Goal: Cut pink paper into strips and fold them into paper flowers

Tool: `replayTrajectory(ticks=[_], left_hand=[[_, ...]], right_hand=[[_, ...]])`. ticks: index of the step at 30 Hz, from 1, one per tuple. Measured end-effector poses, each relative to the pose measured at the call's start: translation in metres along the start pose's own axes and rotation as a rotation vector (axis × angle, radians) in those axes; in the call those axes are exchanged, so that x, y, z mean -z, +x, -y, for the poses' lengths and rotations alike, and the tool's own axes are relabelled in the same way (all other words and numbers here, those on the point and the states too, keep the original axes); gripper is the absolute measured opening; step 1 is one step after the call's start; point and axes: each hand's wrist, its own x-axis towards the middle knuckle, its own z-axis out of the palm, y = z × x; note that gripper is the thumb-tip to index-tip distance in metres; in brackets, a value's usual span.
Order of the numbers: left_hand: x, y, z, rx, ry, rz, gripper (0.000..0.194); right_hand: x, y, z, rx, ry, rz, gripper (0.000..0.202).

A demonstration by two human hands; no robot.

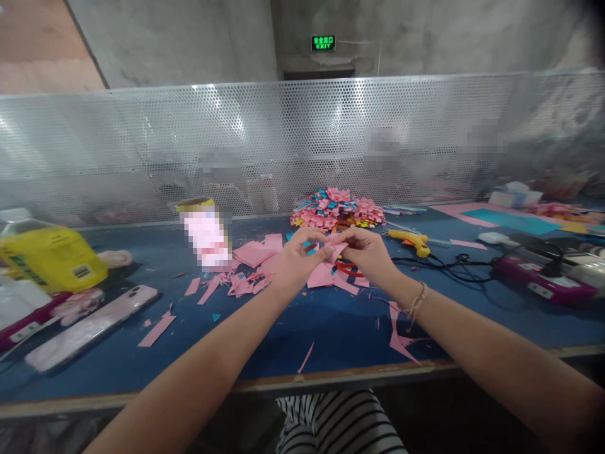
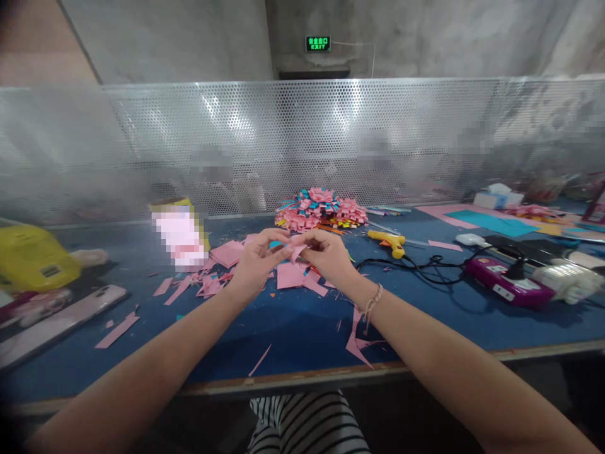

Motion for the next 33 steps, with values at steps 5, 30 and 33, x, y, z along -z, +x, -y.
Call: replayTrajectory(ticks=[5,30,33], left_hand=[[-0.002,-0.002,-0.002,-0.052,0.128,-0.008,0.015],[-0.005,-0.002,-0.006,0.106,0.061,-0.076,0.011],[-0.003,-0.001,-0.004,0.125,0.063,-0.075,0.012]], right_hand=[[0.000,0.000,0.000,-0.014,-0.012,0.000,0.030],[0.007,0.004,-0.008,-0.006,-0.095,-0.001,0.009],[0.007,0.005,-0.008,-0.036,-0.093,0.009,0.009]])
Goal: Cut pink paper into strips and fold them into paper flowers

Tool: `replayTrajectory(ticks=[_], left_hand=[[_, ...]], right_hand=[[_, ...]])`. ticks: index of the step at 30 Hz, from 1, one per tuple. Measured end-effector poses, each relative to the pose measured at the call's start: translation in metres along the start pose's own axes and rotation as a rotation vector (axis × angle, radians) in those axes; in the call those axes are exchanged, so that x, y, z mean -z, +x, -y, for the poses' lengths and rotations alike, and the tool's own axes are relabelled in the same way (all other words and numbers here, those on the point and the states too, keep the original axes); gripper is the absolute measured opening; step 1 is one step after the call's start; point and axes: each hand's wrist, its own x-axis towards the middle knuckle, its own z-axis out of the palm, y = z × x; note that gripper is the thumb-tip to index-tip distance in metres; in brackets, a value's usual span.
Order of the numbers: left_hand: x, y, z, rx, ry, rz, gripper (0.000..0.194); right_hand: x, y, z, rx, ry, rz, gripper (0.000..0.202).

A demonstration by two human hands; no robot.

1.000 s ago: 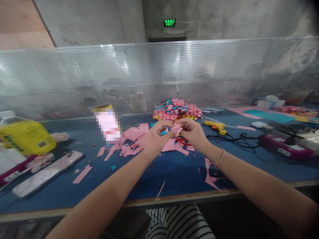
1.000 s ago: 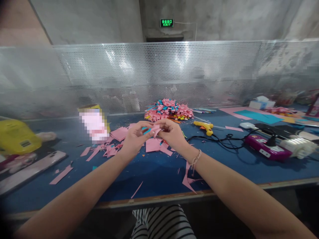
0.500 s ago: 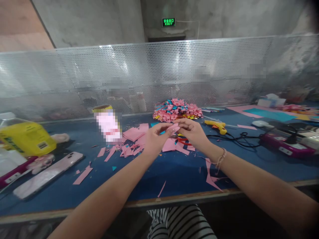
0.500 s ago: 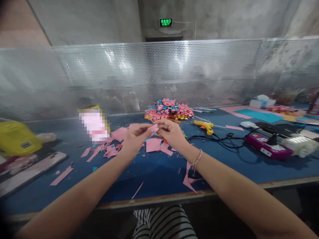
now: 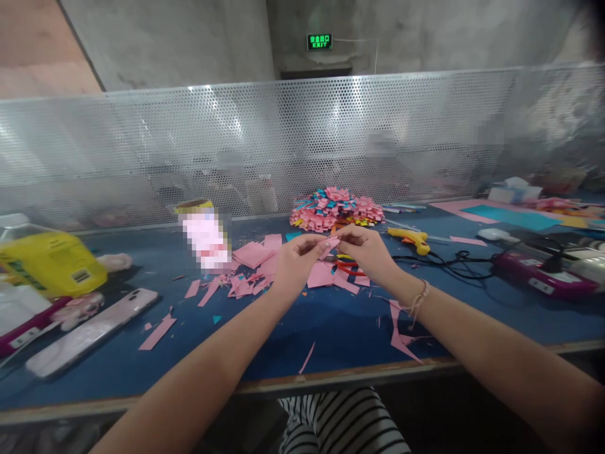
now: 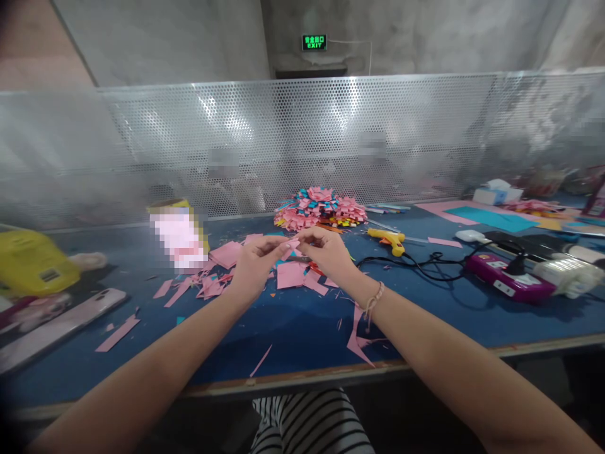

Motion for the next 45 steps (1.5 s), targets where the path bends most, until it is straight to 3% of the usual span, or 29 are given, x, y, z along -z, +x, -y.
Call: replayTrajectory(ticks=[6,9,20,33,40,45], left_hand=[[0.002,0.002,0.004,-0.013,-0.007,-0.035,0.015],[0.001,0.000,0.000,-0.041,0.018,-0.033,0.013],[0.005,-0.002,0.007,-0.080,0.152,-0.028,0.015],[0.006,0.001,0.007,0.047,-0.003,0.027,0.019],[0.004,-0.002,0.002,-0.044,0.122,0.110,0.017],[0.006,0.001,0.002,-0.309,0.423,0.079,0.017]], right_hand=[[0.000,-0.002,0.008,0.066,0.026,0.008,0.023],[0.000,-0.003,0.010,0.085,0.042,0.034,0.017],[-0.003,0.002,0.004,-0.090,0.097,-0.062,0.012],[0.004,0.005,-0.008,-0.150,0.205,0.017,0.013],[0.003,0.005,-0.004,-0.124,0.140,0.012,0.010],[0.003,0.005,-0.002,-0.119,0.098,0.025,0.009]])
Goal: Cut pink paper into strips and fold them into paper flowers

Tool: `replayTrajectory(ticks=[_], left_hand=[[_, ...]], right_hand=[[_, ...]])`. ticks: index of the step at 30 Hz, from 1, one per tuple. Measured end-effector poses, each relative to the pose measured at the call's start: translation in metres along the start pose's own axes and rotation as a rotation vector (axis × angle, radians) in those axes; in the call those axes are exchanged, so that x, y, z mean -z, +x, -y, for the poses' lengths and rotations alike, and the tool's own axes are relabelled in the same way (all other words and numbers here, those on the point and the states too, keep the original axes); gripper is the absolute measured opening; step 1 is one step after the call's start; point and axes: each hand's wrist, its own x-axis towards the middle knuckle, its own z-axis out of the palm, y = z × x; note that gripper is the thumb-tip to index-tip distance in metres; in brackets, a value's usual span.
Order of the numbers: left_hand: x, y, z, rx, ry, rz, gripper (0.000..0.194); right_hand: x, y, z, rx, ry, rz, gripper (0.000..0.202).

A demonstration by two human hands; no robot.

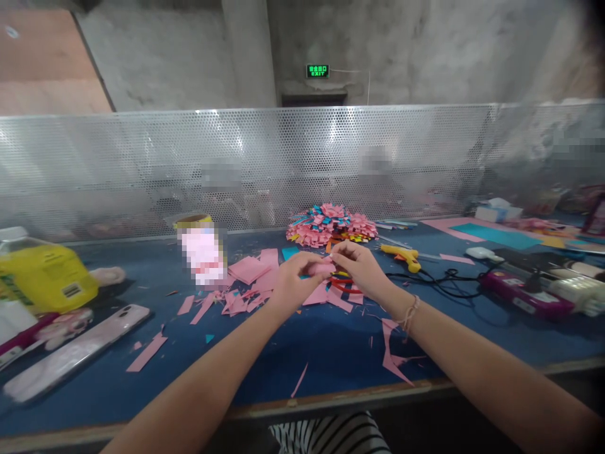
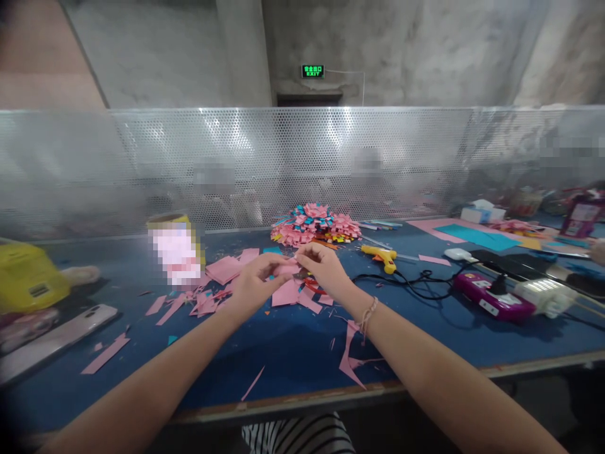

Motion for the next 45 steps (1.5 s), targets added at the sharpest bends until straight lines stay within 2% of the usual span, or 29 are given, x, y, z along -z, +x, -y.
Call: replayTrajectory(ticks=[5,11,17,22,28,32,39,45], left_hand=[[0.001,0.002,0.001,-0.148,0.205,-0.033,0.012],[0.001,0.002,0.005,-0.164,0.222,-0.005,0.010],[0.003,0.003,0.005,-0.112,0.230,0.052,0.010],[0.004,0.003,0.004,-0.042,0.123,0.078,0.012],[0.000,0.002,0.008,0.176,-0.121,0.023,0.012],[-0.002,0.001,0.009,0.268,-0.246,0.009,0.014],[-0.005,0.001,0.003,0.327,-0.305,-0.067,0.015],[-0.006,0.001,0.004,0.345,-0.280,-0.110,0.017]], right_hand=[[-0.001,-0.001,0.002,0.024,-0.089,0.041,0.008],[-0.002,-0.002,0.002,0.030,-0.092,0.090,0.009],[-0.002,0.000,0.000,0.005,-0.026,0.093,0.011],[-0.004,0.001,0.000,-0.045,0.040,0.080,0.013],[-0.004,-0.001,0.001,-0.022,-0.006,0.061,0.011],[-0.004,-0.002,0.000,0.006,-0.050,0.066,0.008],[-0.007,-0.004,0.002,0.037,-0.150,0.006,0.005],[-0.009,-0.004,0.001,0.070,-0.134,0.031,0.005]])
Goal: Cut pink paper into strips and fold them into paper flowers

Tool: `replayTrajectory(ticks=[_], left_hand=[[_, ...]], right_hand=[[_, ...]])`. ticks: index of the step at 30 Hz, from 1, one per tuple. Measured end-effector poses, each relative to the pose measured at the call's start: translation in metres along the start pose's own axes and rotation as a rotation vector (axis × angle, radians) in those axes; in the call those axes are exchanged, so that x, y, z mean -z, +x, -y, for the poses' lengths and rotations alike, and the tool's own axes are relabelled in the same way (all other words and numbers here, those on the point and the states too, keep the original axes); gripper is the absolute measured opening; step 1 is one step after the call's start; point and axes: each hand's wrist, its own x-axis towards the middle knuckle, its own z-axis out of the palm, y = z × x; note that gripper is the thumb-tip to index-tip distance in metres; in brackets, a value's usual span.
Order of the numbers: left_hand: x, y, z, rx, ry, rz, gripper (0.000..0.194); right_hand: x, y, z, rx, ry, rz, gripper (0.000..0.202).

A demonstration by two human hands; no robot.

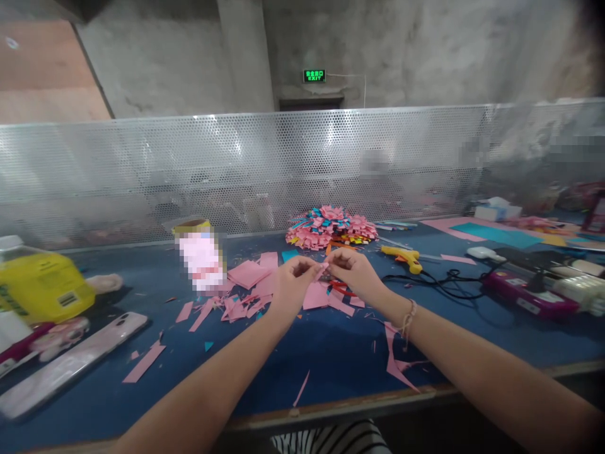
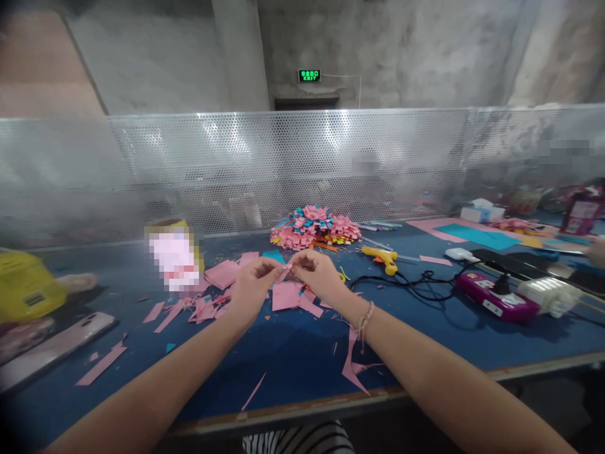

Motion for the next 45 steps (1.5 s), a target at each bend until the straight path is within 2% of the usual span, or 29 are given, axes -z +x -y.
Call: replayTrajectory(ticks=[5,12,19,22,35,38,42,45], left_hand=[[0.001,0.002,0.005,-0.003,0.038,-0.014,0.014],[0.001,-0.001,-0.004,-0.014,0.051,0.010,0.015],[0.002,0.000,-0.003,-0.048,0.034,0.010,0.013],[0.003,-0.001,-0.003,-0.042,0.027,0.000,0.011],[-0.001,-0.006,-0.007,-0.030,-0.043,0.069,0.016],[-0.002,-0.006,-0.007,-0.022,-0.053,0.046,0.014],[-0.003,-0.004,-0.005,-0.029,-0.054,-0.004,0.015],[-0.002,-0.004,-0.004,-0.043,-0.032,0.001,0.013]], right_hand=[[-0.001,0.000,-0.004,-0.015,0.032,0.017,0.006],[0.000,-0.002,-0.004,0.057,-0.014,0.029,0.012],[0.005,-0.005,0.002,0.174,-0.261,0.009,0.010],[0.007,-0.005,0.001,0.183,-0.296,-0.009,0.010],[0.006,-0.005,0.001,0.085,-0.164,-0.087,0.007],[0.004,-0.005,0.003,0.074,-0.103,-0.088,0.006],[0.002,-0.004,0.004,0.050,0.011,-0.094,0.014],[0.001,-0.004,0.005,0.018,0.053,-0.094,0.014]])
